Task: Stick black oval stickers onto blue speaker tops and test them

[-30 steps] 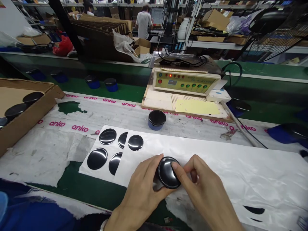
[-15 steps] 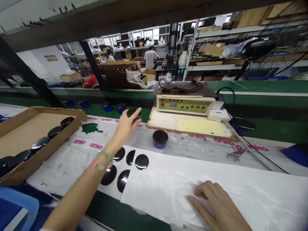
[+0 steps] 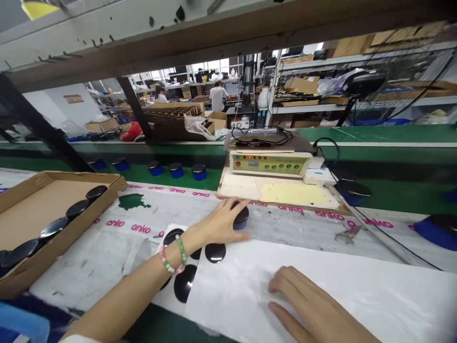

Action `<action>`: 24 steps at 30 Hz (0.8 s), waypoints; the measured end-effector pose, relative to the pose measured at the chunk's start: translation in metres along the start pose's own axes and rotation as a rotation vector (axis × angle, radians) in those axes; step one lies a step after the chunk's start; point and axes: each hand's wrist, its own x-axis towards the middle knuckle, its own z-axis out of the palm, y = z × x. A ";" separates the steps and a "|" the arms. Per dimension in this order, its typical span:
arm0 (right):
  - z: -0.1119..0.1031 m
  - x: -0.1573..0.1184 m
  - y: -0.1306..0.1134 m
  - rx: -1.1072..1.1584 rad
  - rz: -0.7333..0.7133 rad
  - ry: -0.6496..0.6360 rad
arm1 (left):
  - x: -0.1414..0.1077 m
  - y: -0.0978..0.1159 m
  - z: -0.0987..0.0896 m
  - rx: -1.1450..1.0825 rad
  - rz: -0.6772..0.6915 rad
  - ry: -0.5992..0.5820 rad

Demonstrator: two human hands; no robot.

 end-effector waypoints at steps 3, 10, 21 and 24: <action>-0.003 0.032 -0.006 0.065 -0.093 -0.197 | -0.034 0.018 -0.004 -0.002 -0.059 0.058; 0.018 0.100 0.014 -0.053 -0.330 -0.260 | -0.151 0.037 -0.008 -0.153 -0.159 -0.104; 0.023 0.148 -0.006 -0.290 -0.696 -0.395 | -0.165 0.000 0.027 -0.162 -0.282 -0.232; 0.030 0.143 -0.003 -0.315 -0.763 -0.360 | -0.163 -0.005 0.031 -0.160 -0.273 -0.251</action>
